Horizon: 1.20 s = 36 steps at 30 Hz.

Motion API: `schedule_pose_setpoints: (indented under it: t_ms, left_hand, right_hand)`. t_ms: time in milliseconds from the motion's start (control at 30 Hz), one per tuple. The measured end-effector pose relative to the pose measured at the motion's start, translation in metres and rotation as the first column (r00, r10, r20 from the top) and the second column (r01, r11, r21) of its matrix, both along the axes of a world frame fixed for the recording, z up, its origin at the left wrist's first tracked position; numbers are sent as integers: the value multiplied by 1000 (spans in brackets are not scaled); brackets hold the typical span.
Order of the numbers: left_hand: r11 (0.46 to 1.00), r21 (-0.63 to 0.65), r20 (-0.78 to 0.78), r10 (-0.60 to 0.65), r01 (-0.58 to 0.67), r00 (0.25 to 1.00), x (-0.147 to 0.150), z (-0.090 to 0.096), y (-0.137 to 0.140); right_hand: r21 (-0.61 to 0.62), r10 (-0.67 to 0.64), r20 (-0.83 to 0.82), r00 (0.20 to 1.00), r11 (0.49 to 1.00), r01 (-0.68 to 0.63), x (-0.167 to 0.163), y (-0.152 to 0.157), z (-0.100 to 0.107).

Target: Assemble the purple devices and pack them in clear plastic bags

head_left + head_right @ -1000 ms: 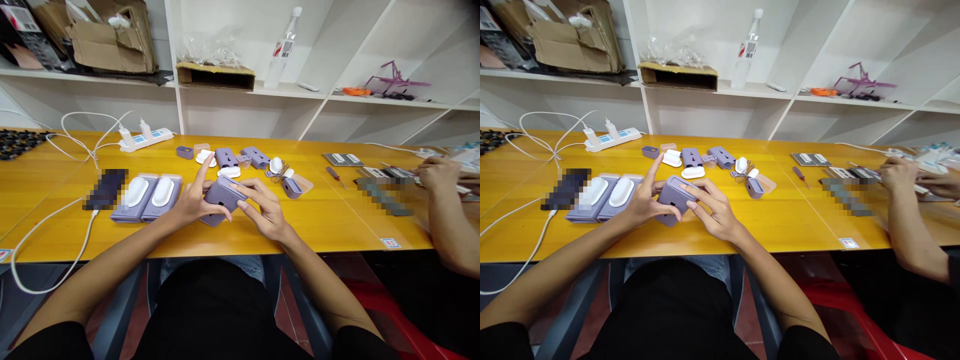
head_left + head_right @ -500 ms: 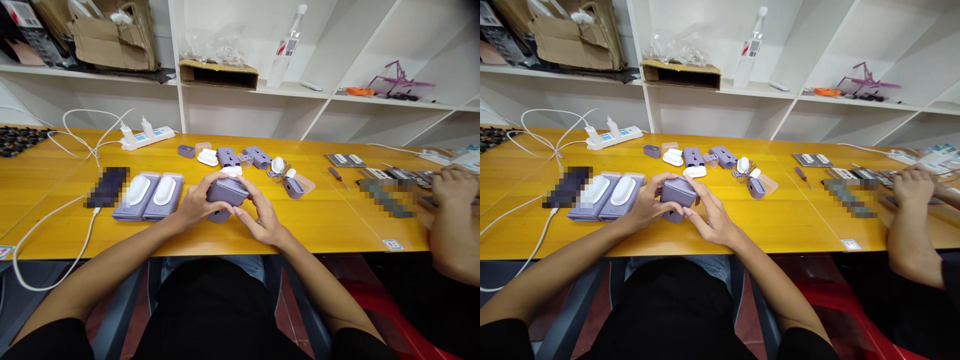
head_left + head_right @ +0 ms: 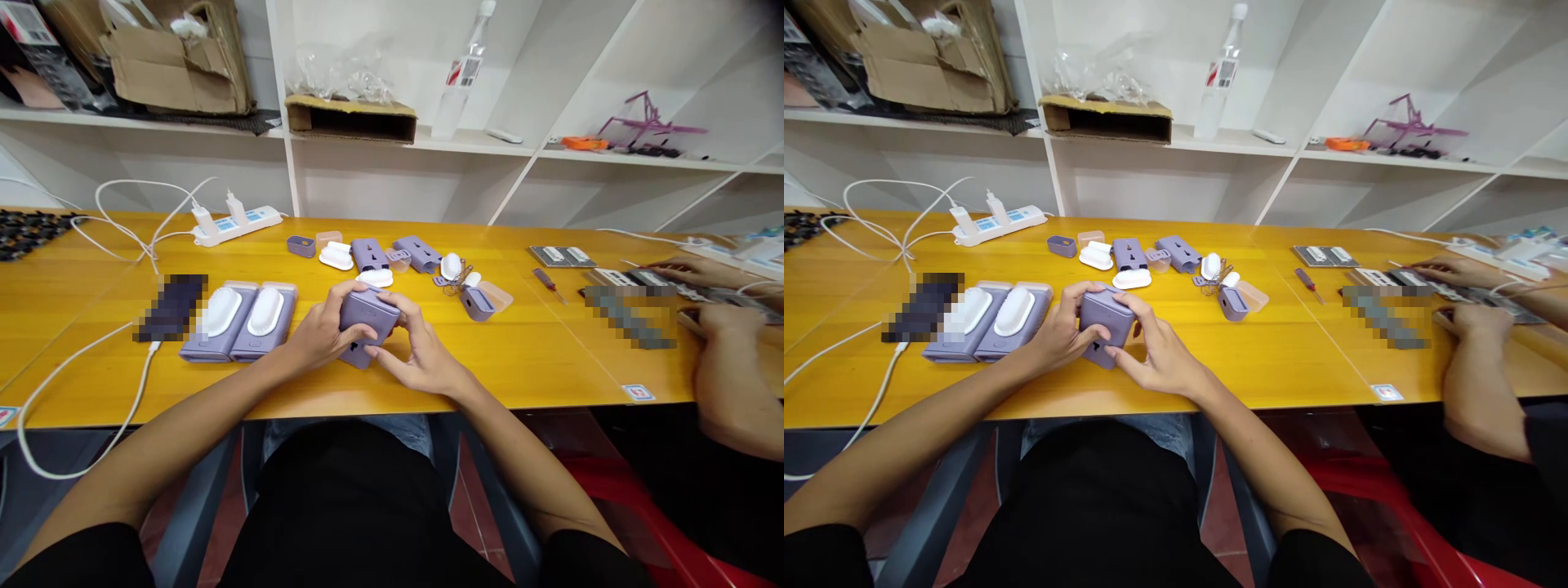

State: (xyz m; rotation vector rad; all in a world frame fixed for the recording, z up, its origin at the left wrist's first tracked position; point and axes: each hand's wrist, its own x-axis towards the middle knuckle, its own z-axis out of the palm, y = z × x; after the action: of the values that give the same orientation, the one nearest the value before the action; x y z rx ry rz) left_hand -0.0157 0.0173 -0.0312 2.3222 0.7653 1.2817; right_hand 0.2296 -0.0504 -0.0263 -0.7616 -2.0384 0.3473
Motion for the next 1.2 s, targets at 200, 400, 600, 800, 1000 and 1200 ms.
schedule_pose_setpoints:
  t_ms: [200,400,600,800,1000,1200]
  left_hand:
    - [997,32,7,-73,73,997,-4,2,0]
    - [965,-92,104,-235,245,966,-2,9,-1]
    - [953,-65,90,-290,296,953,-3,15,-4]
    - [955,-109,53,-270,275,961,-2,21,-11]
    - [897,-357,293,-156,259,943,4,27,-17]
    - [716,-629,312,-124,303,942,12,38,-22]
  right_hand:
    - [17,1,-45,999,1000,0,-5,0,-6]
    - [-113,-100,-332,938,991,65,-14,-2,-3]
    - [-297,-168,-643,747,954,-41,-3,15,3]
    - [-414,-197,-629,752,904,-109,12,24,2]
    - [-413,-227,-686,691,904,-114,7,22,5]
    - [-335,-244,-707,664,942,-11,1,18,8]
